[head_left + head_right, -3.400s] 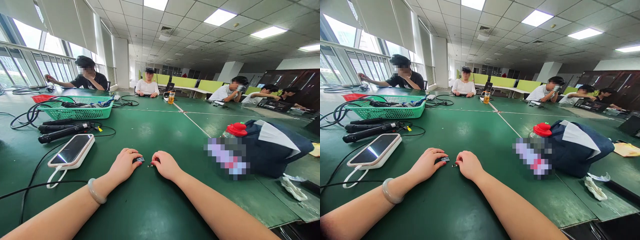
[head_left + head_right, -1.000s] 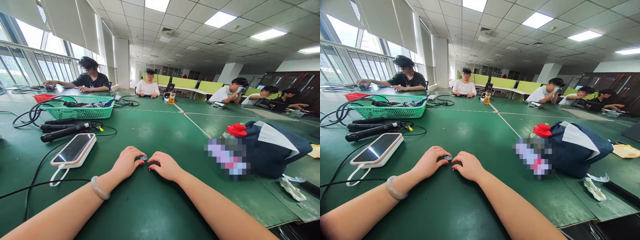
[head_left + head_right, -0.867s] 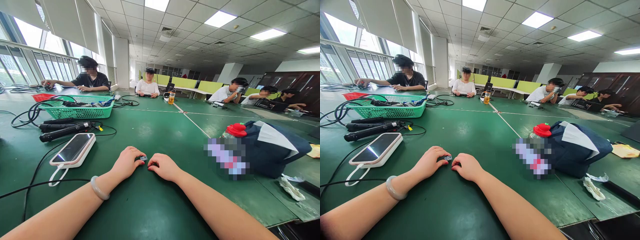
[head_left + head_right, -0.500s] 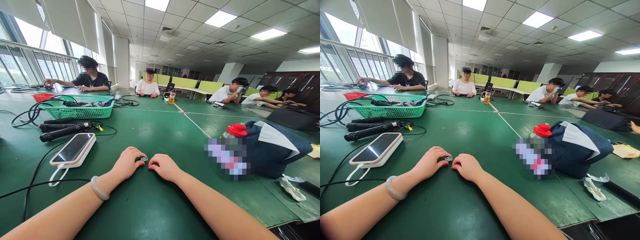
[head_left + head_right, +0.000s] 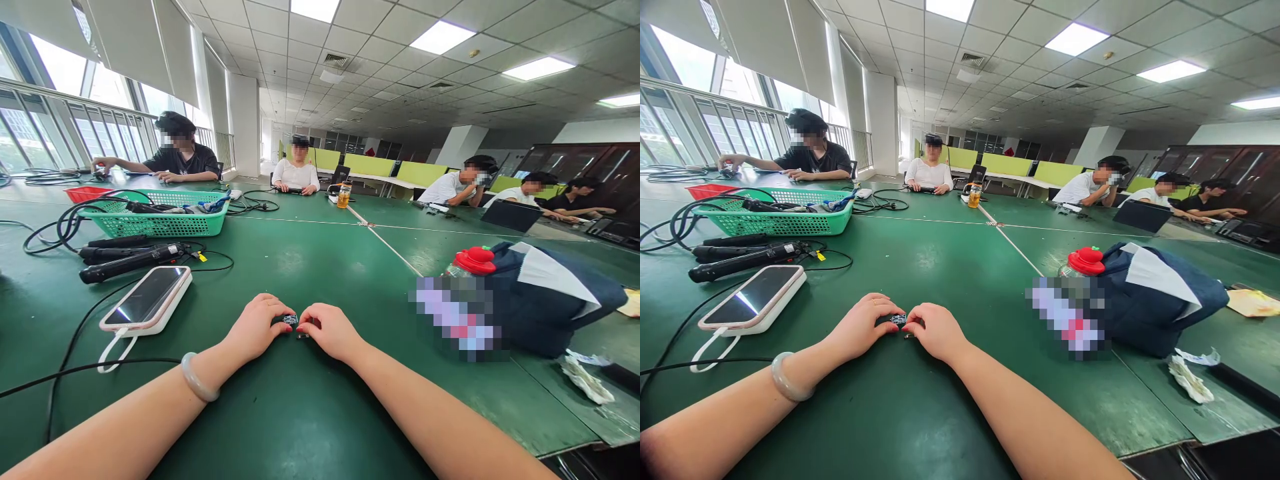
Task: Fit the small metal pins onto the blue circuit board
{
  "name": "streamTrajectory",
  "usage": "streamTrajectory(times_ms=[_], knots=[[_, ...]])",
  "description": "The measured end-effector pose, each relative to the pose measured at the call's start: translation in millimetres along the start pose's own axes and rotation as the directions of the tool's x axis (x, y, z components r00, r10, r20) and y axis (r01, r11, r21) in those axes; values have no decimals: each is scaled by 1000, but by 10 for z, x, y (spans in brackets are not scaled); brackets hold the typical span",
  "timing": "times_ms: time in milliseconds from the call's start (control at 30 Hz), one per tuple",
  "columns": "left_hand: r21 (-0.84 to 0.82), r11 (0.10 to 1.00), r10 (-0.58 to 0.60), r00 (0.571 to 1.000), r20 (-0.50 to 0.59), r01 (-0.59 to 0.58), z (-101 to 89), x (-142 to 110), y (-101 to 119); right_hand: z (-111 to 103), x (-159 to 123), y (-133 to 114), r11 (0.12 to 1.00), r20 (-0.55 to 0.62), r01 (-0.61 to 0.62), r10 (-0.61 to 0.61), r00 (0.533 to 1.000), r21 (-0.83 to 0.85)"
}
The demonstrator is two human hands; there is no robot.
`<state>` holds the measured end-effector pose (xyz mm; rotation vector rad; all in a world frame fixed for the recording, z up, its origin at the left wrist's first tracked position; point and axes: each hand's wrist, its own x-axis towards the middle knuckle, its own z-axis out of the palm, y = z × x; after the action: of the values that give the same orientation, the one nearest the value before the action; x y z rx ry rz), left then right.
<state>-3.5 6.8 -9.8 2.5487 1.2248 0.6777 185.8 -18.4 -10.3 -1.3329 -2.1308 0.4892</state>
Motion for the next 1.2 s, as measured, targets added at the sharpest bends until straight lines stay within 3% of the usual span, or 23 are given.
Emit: streamTrajectory(times_ms=[300,600,1200], knots=[[-80,996,28,999,-31,-30,17,25,24,56,-12,7,996,-187,60,-47,981,65],[-176,984,-31,997,-75,17,-14,10,50,30,-51,65,951,-311,284,-308,899,-122],[-159,987,-30,993,-115,12,-19,2,82,28,-82,81,881,-242,281,-388,890,-380]])
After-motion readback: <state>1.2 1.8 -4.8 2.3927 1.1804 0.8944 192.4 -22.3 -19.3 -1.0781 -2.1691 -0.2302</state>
